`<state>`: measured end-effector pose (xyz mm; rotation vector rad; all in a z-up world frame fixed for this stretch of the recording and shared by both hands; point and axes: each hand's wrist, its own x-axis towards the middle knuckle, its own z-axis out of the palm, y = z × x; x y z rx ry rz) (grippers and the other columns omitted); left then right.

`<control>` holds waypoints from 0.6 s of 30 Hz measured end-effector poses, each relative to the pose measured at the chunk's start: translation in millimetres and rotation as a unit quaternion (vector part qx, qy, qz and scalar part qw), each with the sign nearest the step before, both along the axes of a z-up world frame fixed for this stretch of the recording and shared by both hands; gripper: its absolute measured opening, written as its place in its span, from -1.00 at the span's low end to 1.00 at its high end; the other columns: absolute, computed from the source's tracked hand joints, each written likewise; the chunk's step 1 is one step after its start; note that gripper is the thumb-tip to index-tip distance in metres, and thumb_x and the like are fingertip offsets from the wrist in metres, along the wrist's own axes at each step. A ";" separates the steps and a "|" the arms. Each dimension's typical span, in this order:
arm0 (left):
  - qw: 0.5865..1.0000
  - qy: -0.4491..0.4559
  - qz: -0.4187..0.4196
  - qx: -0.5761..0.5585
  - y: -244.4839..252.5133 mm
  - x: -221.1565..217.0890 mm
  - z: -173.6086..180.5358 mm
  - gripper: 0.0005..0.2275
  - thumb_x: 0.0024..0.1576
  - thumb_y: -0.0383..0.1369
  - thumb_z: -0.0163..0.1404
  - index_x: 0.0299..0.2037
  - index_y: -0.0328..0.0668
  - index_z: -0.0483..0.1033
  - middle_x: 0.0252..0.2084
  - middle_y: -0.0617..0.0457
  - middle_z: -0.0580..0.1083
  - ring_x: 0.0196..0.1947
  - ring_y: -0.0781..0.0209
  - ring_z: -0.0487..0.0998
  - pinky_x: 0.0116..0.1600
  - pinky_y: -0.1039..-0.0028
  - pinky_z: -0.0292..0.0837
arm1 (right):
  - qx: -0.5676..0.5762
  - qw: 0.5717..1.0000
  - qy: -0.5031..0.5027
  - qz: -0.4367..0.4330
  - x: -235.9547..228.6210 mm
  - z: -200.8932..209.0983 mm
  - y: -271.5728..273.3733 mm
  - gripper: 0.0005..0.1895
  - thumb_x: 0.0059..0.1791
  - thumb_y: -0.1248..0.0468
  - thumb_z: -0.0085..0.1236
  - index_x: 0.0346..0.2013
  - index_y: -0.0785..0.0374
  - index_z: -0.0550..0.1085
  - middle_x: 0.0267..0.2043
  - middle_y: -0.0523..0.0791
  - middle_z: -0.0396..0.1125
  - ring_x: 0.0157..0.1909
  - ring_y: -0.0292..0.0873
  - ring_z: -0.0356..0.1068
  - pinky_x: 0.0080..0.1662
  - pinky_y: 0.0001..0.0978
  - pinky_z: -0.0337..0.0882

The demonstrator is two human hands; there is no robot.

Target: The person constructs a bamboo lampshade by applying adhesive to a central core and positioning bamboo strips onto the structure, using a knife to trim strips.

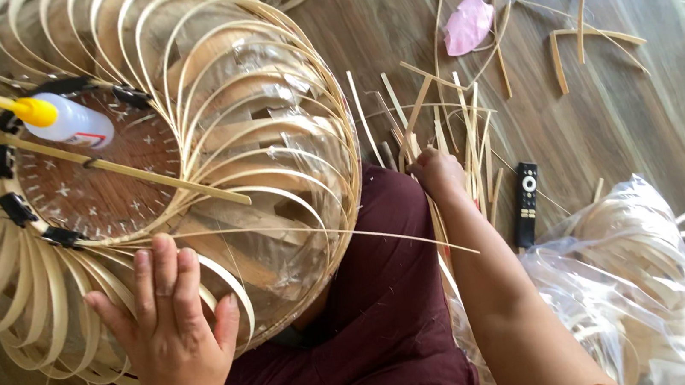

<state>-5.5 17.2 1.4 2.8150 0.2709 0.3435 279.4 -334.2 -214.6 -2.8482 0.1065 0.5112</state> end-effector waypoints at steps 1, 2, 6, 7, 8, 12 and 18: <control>1.000 -0.001 0.000 -0.002 -0.6 0.7 0.2 -0.41 0.26 -0.14 0.00 0.45 -0.20 0.14 0.57 -0.12 0.11 0.60 0.03 -0.10 0.53 -0.25 -0.58 | -0.006 1.000 0.020 -0.008 1.8 3.2 0.1 -0.79 0.01 0.08 0.28 -0.14 0.08 0.65 -0.16 0.02 0.52 -0.11 0.02 0.48 -0.06 -0.17 0.43; 1.000 -0.002 0.001 -0.005 -0.1 2.1 -0.2 -0.41 0.25 -0.15 0.00 0.44 -0.19 0.13 0.57 -0.12 0.11 0.60 0.03 -0.10 0.54 -0.25 -0.57 | 0.090 0.995 -0.017 -0.027 4.1 6.9 1.0 -0.81 0.04 0.13 0.24 -0.15 0.13 0.59 -0.21 -0.02 0.53 -0.17 -0.08 0.51 -0.11 -0.26 0.46; 1.000 -0.008 0.009 -0.003 -0.7 -1.3 -3.4 -0.42 0.24 -0.16 0.01 0.44 -0.16 0.13 0.56 -0.09 0.12 0.60 0.03 -0.07 0.55 -0.25 -0.55 | 0.376 0.919 -0.081 -0.083 14.5 26.2 -5.7 -0.93 0.13 0.32 0.05 -0.15 0.24 0.48 -0.35 -0.13 0.48 -0.35 -0.31 0.46 -0.29 -0.49 0.46; 1.000 -0.007 0.009 -0.002 -0.5 -1.8 -3.9 -0.41 0.24 -0.16 0.01 0.44 -0.16 0.13 0.56 -0.09 0.12 0.60 0.02 -0.07 0.55 -0.25 -0.55 | 0.423 0.897 -0.081 -0.097 16.3 29.9 -9.0 -0.92 0.14 0.37 -0.01 -0.15 0.24 0.47 -0.36 -0.15 0.45 -0.39 -0.33 0.41 -0.34 -0.51 0.44; 1.000 -0.006 0.009 -0.001 -0.6 -2.7 -3.7 -0.41 0.24 -0.16 0.01 0.44 -0.16 0.13 0.56 -0.10 0.12 0.60 0.01 -0.07 0.55 -0.25 -0.54 | 0.432 0.893 -0.069 -0.101 17.3 31.8 -11.1 -0.93 0.13 0.38 0.01 -0.15 0.25 0.48 -0.38 -0.14 0.44 -0.41 -0.32 0.38 -0.36 -0.51 0.40; 1.000 0.000 0.009 0.006 0.1 -1.4 -4.7 -0.42 0.26 -0.15 -0.01 0.44 -0.16 0.13 0.56 -0.13 0.13 0.59 -0.01 -0.06 0.55 -0.26 -0.54 | 0.429 0.893 -0.026 -0.137 16.2 26.2 -14.2 -0.93 0.12 0.34 0.09 -0.16 0.27 0.50 -0.40 -0.13 0.43 -0.46 -0.33 0.34 -0.40 -0.51 0.37; 1.000 0.005 0.005 0.002 2.4 -4.8 -7.0 -0.41 0.26 -0.15 -0.01 0.46 -0.15 0.10 0.57 -0.12 0.10 0.60 -0.01 -0.07 0.55 -0.24 -0.56 | 0.397 0.886 0.091 -0.222 -7.9 -10.7 -18.1 -0.82 0.10 0.31 0.05 -0.05 0.26 0.55 -0.32 -0.06 0.46 -0.47 -0.28 0.38 -0.40 -0.44 0.42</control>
